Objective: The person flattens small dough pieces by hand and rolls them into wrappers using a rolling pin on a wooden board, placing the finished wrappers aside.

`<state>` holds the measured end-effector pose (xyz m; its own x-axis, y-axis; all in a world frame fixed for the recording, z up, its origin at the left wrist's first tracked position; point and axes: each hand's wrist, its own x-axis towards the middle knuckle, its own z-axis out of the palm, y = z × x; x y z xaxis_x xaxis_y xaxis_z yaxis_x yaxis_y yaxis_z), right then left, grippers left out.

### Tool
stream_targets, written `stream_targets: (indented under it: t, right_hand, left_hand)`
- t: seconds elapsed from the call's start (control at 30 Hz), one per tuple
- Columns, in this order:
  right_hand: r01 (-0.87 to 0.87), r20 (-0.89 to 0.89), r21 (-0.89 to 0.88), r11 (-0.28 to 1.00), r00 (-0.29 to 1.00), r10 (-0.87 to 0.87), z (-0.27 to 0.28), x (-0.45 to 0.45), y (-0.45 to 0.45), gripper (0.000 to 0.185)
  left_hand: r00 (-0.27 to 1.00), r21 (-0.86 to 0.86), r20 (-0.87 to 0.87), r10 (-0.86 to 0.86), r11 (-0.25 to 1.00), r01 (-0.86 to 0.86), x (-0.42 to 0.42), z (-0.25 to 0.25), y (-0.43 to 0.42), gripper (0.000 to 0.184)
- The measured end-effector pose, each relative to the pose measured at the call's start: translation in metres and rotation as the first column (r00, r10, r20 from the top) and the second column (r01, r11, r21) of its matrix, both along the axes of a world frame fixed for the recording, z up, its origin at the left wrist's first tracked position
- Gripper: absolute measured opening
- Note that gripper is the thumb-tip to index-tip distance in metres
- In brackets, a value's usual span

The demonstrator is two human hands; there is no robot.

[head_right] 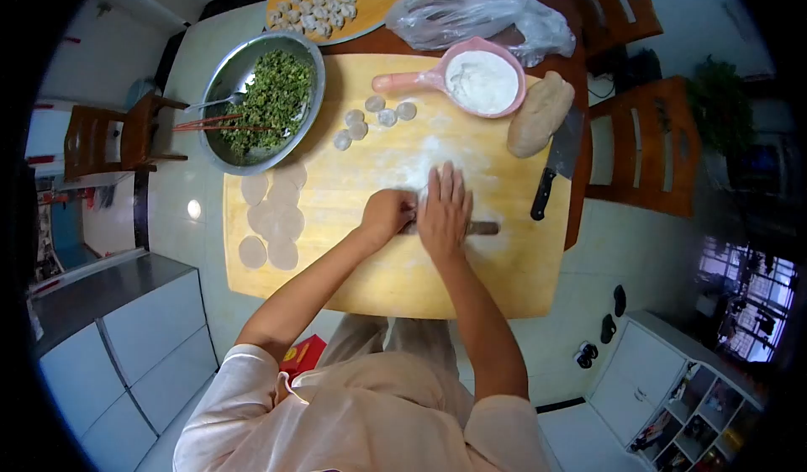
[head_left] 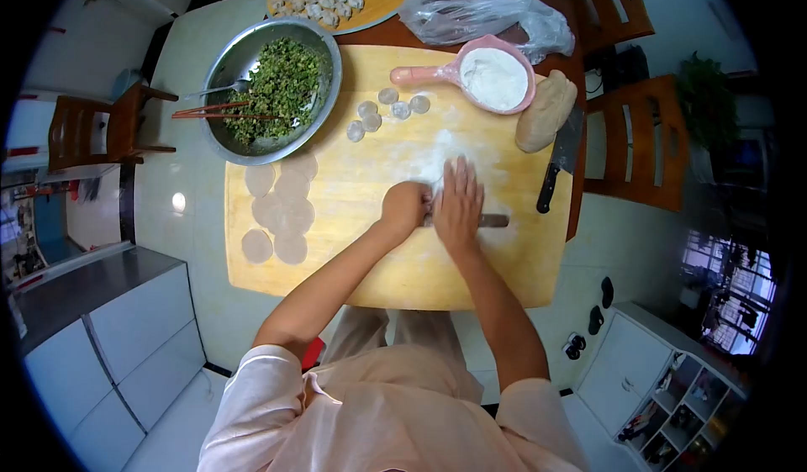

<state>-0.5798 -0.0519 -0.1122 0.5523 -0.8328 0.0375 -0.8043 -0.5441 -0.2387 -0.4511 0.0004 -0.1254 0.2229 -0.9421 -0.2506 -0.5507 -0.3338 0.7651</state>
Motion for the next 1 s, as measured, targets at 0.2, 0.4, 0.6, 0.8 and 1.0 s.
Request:
stream_targets:
  t: [0.2,0.4,0.6,0.8,1.0]
  right_hand:
    - [-0.003,0.001,0.011,1.000,1.000,0.003,-0.007,-0.013,0.018,0.054]
    - [-0.026,-0.036,-0.008,1.000,0.999,0.026,-0.001,-0.017,0.026,0.054]
    - [0.064,0.013,-0.072,0.995,0.998,-0.063,-0.010,0.020,-0.022,0.055]
    - [-0.048,-0.076,-0.038,0.998,0.996,0.045,-0.001,-0.041,0.061,0.056]
    - [0.068,-0.005,-0.067,0.995,0.998,-0.069,-0.009,0.029,-0.027,0.055]
  left_hand:
    - [0.986,0.021,0.164,-0.038,0.999,0.035,0.004,-0.007,-0.006,0.008]
    - [0.982,0.095,-0.175,0.067,0.994,-0.051,0.012,-0.019,0.011,0.010]
    - [0.981,0.064,0.192,-0.010,0.998,-0.002,0.005,-0.002,-0.011,0.005]
    - [0.913,0.146,-0.303,0.272,0.960,-0.238,0.026,-0.019,0.024,0.009]
    - [0.976,0.091,0.218,-0.019,0.996,-0.001,0.009,-0.006,-0.003,0.010]
